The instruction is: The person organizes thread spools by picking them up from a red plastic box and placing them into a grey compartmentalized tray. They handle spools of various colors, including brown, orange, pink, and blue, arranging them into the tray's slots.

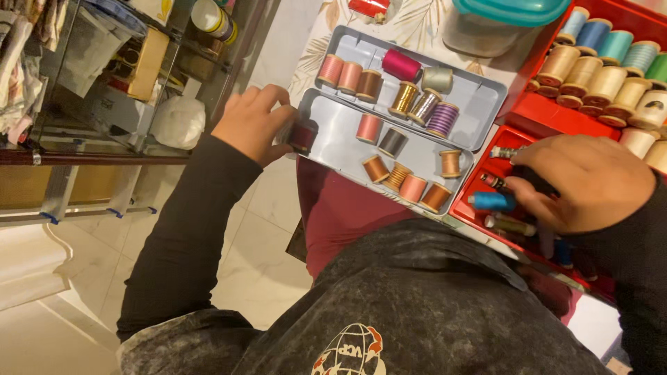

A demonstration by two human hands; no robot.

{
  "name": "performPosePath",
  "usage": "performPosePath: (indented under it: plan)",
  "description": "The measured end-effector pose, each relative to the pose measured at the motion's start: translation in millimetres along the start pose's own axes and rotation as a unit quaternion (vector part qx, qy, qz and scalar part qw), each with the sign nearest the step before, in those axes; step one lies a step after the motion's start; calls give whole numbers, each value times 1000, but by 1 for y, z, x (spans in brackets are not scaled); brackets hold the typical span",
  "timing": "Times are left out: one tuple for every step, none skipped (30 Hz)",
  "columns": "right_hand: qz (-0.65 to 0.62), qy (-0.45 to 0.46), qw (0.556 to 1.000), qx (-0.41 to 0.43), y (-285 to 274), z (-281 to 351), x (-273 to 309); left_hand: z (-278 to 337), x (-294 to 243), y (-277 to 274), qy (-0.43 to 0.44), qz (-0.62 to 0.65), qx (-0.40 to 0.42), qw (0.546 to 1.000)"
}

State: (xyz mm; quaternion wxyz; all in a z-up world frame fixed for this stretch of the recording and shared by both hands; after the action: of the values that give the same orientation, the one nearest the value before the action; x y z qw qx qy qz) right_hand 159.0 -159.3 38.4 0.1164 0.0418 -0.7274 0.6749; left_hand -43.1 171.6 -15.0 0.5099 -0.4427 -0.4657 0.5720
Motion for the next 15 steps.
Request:
performPosePath:
  plan:
    - [2,2,1000,2,0,-8,6,-3,0,-1,2,2,-1,1000]
    - [-16,-17,1000,-4,-3,-14,16,-7,-2,3,15,-20,27,999]
    - [-34,-37,999,-10,-5,-20,25,-11,-5,7,28,-43,55,997]
    - [-32,-33,999,-9,-4,-21,28,-16,-3,6,31,-42,54,997]
    - [-35,-33,999,-18,-5,-21,31,-20,-2,11,32,-43,88,995]
    - [-39,-34,998,-27,-5,-21,33,-25,-1,16,32,-44,121,991]
    - [-36,-30,999,-26,-4,-20,33,-27,1,19,36,-44,119,991]
    - [-39,-22,999,-18,-2,-19,33,-29,4,20,34,-60,114,991]
    - [-42,-14,999,-9,1,-18,33,-31,6,22,32,-77,109,991]
    - [-41,-10,999,-10,4,-16,32,-31,3,20,37,-77,108,990]
    - [-49,-1,999,-7,7,-14,30,-31,0,19,42,-65,109,991]
    - [-58,8,998,-2,10,-11,28,-31,-4,18,48,-52,109,992]
    - [-57,12,998,-2,9,-10,29,-32,-8,18,52,-52,108,991]
    - [-67,18,998,3,9,-9,29,-32,-14,13,61,-70,82,992]
    - [-78,24,997,8,9,-9,30,-32,-20,9,70,-88,56,992]
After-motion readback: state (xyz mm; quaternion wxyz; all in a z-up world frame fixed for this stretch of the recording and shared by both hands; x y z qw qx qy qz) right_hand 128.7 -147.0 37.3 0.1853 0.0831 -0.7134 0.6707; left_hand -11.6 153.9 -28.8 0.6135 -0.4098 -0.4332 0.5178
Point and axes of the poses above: each hand's wrist, its own z-axis away from the middle knuckle, its own y-axis out of the palm, x = y × z, the point moved 9 cm from there along -z, towards the middle knuckle, and after that the axes turned 6 degrees about x, right-handed, at the moved point
